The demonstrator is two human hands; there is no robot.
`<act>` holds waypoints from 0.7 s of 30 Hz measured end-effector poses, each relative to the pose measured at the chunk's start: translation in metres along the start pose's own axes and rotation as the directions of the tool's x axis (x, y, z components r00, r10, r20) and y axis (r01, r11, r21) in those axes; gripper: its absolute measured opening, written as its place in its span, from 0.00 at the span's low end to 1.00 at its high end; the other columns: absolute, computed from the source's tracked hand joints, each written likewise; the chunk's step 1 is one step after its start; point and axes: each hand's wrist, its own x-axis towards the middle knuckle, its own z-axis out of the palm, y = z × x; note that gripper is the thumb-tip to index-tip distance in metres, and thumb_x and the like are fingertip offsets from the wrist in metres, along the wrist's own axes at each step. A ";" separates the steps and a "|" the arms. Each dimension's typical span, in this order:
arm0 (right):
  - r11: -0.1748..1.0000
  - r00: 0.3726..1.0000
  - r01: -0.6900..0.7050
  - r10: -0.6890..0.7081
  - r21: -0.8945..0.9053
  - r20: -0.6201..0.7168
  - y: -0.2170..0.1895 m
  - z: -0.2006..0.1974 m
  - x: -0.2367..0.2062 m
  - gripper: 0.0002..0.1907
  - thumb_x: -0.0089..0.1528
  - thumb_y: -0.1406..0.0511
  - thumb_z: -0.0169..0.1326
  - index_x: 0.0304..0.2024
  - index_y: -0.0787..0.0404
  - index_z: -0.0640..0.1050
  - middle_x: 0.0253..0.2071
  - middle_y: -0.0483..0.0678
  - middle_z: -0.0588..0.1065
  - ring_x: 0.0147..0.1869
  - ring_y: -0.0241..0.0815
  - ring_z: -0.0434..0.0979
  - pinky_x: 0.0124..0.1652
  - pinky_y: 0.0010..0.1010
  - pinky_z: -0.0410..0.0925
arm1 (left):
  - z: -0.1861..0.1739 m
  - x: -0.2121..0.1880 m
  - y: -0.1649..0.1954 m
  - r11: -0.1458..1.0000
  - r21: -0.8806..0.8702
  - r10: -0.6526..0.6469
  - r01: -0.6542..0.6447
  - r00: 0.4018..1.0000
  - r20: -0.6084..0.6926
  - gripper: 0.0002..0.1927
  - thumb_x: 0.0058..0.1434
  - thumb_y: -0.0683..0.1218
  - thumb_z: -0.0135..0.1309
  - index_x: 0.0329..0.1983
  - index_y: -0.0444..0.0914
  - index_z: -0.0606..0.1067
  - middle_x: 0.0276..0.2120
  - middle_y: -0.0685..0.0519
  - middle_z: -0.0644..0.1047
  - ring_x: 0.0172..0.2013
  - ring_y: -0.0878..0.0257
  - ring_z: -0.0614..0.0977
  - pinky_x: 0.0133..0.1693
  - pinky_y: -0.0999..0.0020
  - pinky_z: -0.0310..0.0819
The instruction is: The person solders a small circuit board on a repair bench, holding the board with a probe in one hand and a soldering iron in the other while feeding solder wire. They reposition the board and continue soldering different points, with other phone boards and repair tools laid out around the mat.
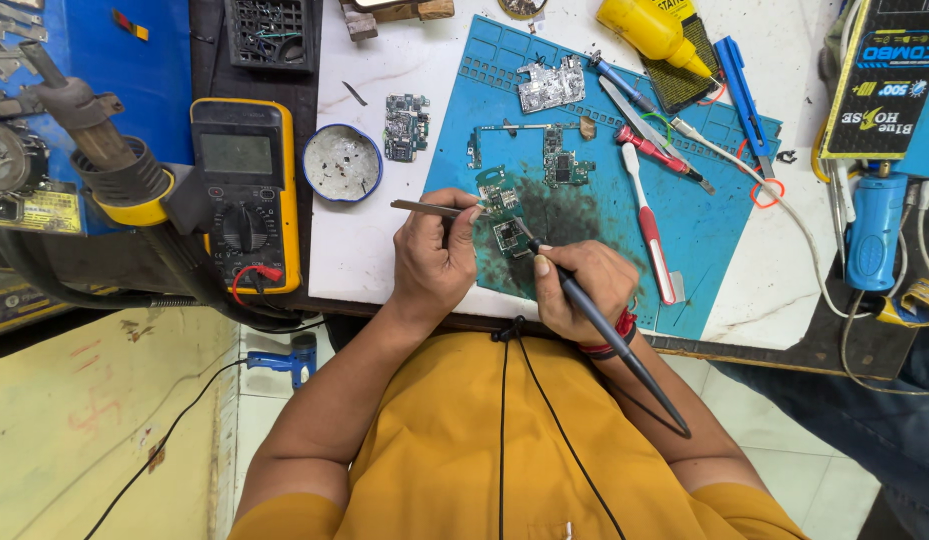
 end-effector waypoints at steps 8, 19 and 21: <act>0.999 0.998 0.011 -0.013 0.035 0.060 0.001 0.000 0.003 0.06 0.60 0.73 0.62 0.38 0.66 0.78 0.30 0.53 0.78 0.30 0.49 0.79 0.31 0.34 0.70 | 0.000 0.000 0.000 1.000 0.007 -0.020 0.020 1.000 0.005 0.05 0.73 0.40 0.54 0.48 0.33 0.73 0.34 0.50 0.79 0.29 0.65 0.82 0.31 0.70 0.75; 0.999 0.996 0.014 -0.018 0.042 0.086 0.001 0.000 0.005 0.08 0.61 0.72 0.64 0.40 0.66 0.78 0.31 0.54 0.78 0.32 0.49 0.81 0.33 0.34 0.71 | 0.002 -0.002 -0.002 1.000 -0.017 -0.007 0.007 1.000 -0.021 0.05 0.74 0.40 0.53 0.48 0.33 0.72 0.34 0.50 0.79 0.30 0.66 0.82 0.33 0.71 0.76; 0.999 0.996 0.018 -0.022 0.044 0.091 0.001 0.000 0.006 0.08 0.61 0.72 0.64 0.40 0.66 0.78 0.31 0.54 0.78 0.31 0.49 0.81 0.33 0.34 0.71 | 0.001 -0.002 -0.002 1.000 -0.023 -0.012 0.012 1.000 -0.019 0.05 0.74 0.40 0.53 0.48 0.33 0.72 0.35 0.50 0.79 0.30 0.66 0.81 0.32 0.71 0.76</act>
